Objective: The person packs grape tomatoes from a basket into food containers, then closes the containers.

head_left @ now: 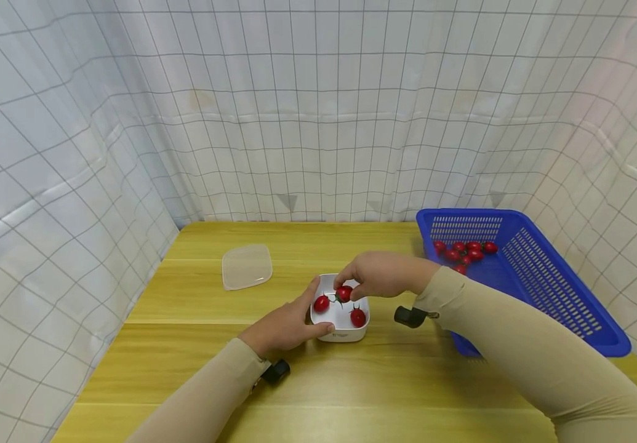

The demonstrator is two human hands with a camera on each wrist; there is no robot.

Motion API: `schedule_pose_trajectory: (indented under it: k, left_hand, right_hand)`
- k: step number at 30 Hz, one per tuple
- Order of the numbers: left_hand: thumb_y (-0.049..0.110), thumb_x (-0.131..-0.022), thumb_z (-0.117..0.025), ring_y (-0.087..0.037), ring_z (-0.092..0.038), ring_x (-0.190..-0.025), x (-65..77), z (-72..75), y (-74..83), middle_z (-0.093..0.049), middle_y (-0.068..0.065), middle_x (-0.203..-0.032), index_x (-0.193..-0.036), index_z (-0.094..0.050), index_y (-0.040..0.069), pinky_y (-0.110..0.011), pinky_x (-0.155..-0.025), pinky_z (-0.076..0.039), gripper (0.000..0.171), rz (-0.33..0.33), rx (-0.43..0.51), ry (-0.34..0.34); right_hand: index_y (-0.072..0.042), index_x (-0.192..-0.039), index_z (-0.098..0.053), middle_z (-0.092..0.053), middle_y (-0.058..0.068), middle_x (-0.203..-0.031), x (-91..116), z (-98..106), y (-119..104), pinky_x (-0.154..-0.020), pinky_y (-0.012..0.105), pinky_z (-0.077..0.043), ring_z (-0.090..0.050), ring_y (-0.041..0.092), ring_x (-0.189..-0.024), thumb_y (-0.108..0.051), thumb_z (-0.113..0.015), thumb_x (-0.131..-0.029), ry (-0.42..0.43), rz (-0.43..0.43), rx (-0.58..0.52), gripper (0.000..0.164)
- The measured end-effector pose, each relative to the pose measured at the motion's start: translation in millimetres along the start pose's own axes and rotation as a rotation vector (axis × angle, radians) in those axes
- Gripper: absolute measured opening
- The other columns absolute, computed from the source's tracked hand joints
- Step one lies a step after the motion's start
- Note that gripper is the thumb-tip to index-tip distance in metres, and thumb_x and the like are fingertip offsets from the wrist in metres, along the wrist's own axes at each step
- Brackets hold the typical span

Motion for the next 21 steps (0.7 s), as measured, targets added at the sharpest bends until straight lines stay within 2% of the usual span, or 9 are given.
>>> schedule_pose_trajectory:
  k: [6,16,21]
  left_hand:
    - [0.060,-0.095,-0.070,-0.028,-0.049,-0.146,-0.3,-0.2,-0.5,-0.042,-0.009,-0.167,-0.171,0.002,0.026,-0.055,-0.122,-0.038,0.110,-0.001,0.009,-0.005]
    - [0.060,-0.095,-0.070,-0.029,-0.051,-0.145,-0.3,-0.4,-1.3,-0.043,-0.010,-0.165,-0.171,0.002,0.026,-0.056,-0.121,-0.039,0.110,-0.003,0.013,-0.004]
    - [0.061,-0.095,-0.069,-0.029,-0.050,-0.146,-1.1,-0.5,-2.0,-0.042,-0.010,-0.166,-0.171,0.002,0.026,-0.055,-0.121,-0.039,0.110,-0.009,0.001,-0.001]
  right_hand:
    - [-0.016,-0.132,-0.073,-0.074,-0.007,-0.106,-0.3,-1.1,-0.9,-0.086,0.028,-0.056,-0.060,0.007,-0.083,-0.016,-0.071,-0.101,-0.001,-0.008,-0.010,0.031]
    - [-0.017,-0.135,-0.072,-0.073,-0.012,-0.100,-1.8,-3.4,-0.6,-0.074,0.024,-0.052,-0.054,0.005,-0.073,-0.018,-0.072,-0.101,-0.007,0.012,-0.035,0.034]
    - [-0.018,-0.136,-0.072,-0.075,-0.011,-0.104,-2.3,-4.5,0.7,-0.073,0.025,-0.051,-0.053,0.006,-0.072,-0.021,-0.073,-0.101,0.003,0.006,-0.058,0.035]
Point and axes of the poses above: each hand's wrist, its own x-axis away from the middle knuckle, its own z-axis out of the back of the hand, y = z × x, the point moved 7 cm from there along -x, towards the middle knuckle
